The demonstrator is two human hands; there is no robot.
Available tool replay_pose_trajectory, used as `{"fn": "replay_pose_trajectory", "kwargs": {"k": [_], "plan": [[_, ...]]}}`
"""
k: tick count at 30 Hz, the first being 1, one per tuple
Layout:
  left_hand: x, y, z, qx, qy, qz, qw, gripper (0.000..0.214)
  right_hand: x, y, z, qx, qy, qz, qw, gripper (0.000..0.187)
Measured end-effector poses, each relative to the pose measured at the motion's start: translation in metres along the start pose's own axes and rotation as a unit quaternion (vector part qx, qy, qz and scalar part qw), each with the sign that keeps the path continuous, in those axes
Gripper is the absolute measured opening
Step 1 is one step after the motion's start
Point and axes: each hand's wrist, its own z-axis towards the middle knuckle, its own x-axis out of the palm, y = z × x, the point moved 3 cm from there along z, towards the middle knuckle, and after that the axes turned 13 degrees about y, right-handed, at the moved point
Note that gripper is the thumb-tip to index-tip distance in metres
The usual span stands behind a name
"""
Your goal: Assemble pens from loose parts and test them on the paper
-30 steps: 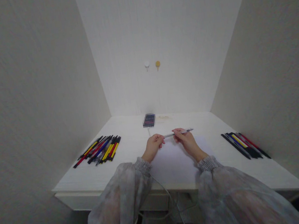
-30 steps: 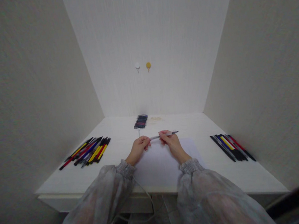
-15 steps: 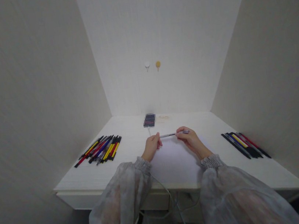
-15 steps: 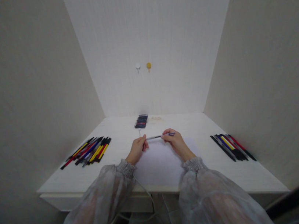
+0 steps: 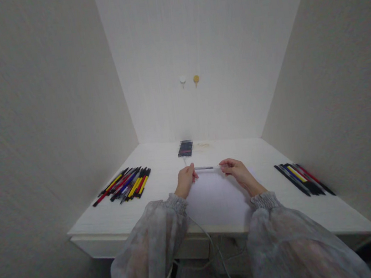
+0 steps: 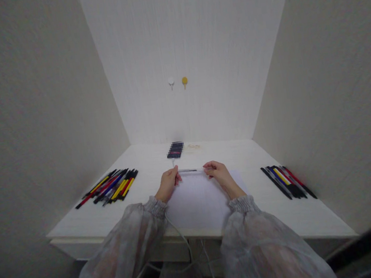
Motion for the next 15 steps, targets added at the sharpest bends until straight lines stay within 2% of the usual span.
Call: {"fn": "replay_pose_trajectory", "kwargs": {"k": [3,6,10,15], "plan": [[-0.0003,0.0,-0.0002,-0.002,-0.004,-0.01,1.0,0.044,-0.0012,0.0022,0.0002,-0.025,-0.01,0.041,0.999,0.02],[0.0003,-0.0014,-0.0011,-0.002,0.0,-0.019,1.0,0.043,0.0008,0.0003,-0.0012,0.013,0.004,0.105,0.994,0.021],[-0.0002,-0.0025,-0.0019,0.001,-0.002,-0.018,1.0,0.044,0.0026,-0.0043,-0.003,0.077,0.027,0.085,0.993,0.023],[-0.0036,0.0002,-0.0006,0.003,-0.011,0.001,1.0,0.046,-0.0033,-0.0007,-0.0026,0.044,-0.021,0.08,0.996,0.016]]}}
